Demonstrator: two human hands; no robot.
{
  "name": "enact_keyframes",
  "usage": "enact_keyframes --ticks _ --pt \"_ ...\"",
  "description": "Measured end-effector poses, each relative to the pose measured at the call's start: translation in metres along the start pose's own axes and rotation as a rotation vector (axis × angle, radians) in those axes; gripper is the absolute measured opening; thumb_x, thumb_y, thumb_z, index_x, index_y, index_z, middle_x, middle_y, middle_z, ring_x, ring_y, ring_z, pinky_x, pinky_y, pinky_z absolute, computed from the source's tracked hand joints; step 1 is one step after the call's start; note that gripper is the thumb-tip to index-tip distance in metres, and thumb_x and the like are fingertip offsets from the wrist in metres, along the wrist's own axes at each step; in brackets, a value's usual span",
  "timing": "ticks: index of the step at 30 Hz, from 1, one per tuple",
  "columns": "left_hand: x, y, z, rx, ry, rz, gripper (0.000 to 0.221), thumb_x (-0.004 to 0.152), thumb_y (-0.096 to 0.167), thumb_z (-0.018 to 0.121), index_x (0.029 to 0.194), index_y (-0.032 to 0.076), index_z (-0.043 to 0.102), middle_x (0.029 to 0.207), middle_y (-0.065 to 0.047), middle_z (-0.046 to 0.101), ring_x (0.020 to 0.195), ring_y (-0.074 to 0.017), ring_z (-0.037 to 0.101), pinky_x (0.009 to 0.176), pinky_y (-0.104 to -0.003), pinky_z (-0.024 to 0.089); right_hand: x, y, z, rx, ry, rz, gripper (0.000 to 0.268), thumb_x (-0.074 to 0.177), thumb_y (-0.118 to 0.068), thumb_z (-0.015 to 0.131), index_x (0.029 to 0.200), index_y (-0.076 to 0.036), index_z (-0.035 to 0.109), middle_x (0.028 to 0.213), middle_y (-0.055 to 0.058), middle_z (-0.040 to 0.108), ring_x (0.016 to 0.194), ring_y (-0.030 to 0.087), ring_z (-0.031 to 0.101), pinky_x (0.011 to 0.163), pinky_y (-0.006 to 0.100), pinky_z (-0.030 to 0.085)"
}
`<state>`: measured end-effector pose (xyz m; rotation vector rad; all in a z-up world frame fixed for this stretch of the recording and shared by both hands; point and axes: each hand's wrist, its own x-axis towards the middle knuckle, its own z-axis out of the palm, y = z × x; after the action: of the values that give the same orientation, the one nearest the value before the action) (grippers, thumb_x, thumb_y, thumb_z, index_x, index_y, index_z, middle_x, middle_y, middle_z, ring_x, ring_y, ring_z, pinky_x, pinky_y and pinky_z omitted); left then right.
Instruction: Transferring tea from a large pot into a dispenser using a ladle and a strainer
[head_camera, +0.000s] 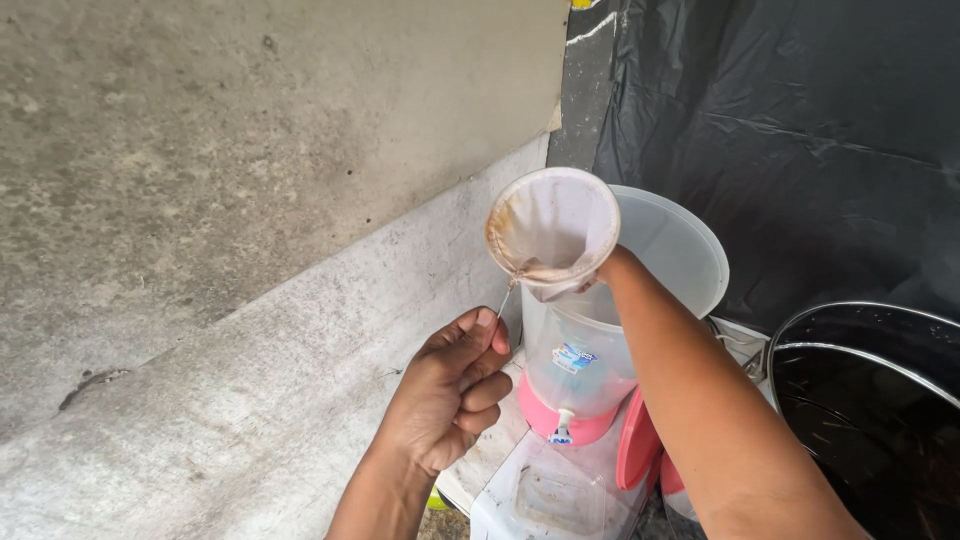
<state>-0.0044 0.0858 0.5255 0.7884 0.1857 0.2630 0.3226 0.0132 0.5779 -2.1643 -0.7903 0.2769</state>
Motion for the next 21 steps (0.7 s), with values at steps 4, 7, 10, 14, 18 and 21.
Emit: enact_keyframes --ticks 4,7,10,14,18,21 --pt "0.013 -0.004 -0.004 -0.035 0.024 0.056 0.035 0.124 0.035 0.069 0.096 0.013 0.065 0.074 0.006 0.036 0.054 -0.0038 0.013 0.041 -0.024 0.0 0.008 0.007 -0.001 -0.039 0.007 -0.046 0.033 0.111 -0.041 0.072 0.102 -0.013 0.087 0.089 0.002 0.085 0.077 0.021 0.079 0.07 0.041 0.065" --pt "0.021 -0.008 -0.004 -0.044 0.009 0.039 0.034 0.123 0.035 0.07 0.097 0.013 0.065 0.073 0.008 0.026 0.055 -0.0037 0.012 0.041 -0.025 0.0 0.008 0.015 -0.007 -0.065 0.009 -0.055 0.032 0.109 -0.039 0.073 0.101 -0.012 0.087 0.086 0.002 0.085 0.074 0.021 0.08 0.068 0.04 0.066" --pt "0.03 -0.01 0.001 -0.064 -0.033 0.054 0.034 0.123 0.033 0.068 0.097 0.012 0.065 0.072 0.006 0.031 0.054 -0.003 0.013 0.041 -0.025 -0.001 0.012 0.012 -0.015 -0.093 0.007 -0.068 0.03 0.108 -0.037 0.074 0.1 -0.011 0.087 0.082 0.002 0.084 0.071 0.021 0.08 0.066 0.04 0.066" --pt "0.042 -0.01 0.022 -0.053 -0.044 0.079 0.033 0.128 0.027 0.061 0.101 0.007 0.065 0.074 0.007 0.024 0.054 -0.0027 0.017 0.039 -0.019 0.011 0.01 0.016 -0.024 -0.132 0.009 -0.08 0.028 0.106 -0.034 0.075 0.099 -0.01 0.088 0.077 0.003 0.083 0.067 0.022 0.08 0.064 0.04 0.067" --pt "0.059 -0.012 0.042 0.011 -0.033 0.123 0.03 0.129 0.02 0.054 0.108 0.002 0.066 0.076 0.007 0.024 0.053 -0.0014 0.023 0.036 -0.015 0.024 0.006 0.019 -0.042 -0.18 0.022 -0.1 0.026 0.105 -0.032 0.077 0.097 -0.009 0.088 0.073 0.003 0.083 0.063 0.022 0.08 0.062 0.039 0.068" --pt "0.067 -0.015 0.051 0.075 -0.032 0.153 0.03 0.13 0.022 0.055 0.109 0.004 0.066 0.074 0.007 0.024 0.053 -0.0024 0.021 0.036 -0.015 0.025 -0.001 0.021 -0.053 -0.21 0.031 -0.115 0.025 0.103 -0.029 0.078 0.096 -0.008 0.088 0.069 0.004 0.082 0.06 0.022 0.081 0.06 0.039 0.069"
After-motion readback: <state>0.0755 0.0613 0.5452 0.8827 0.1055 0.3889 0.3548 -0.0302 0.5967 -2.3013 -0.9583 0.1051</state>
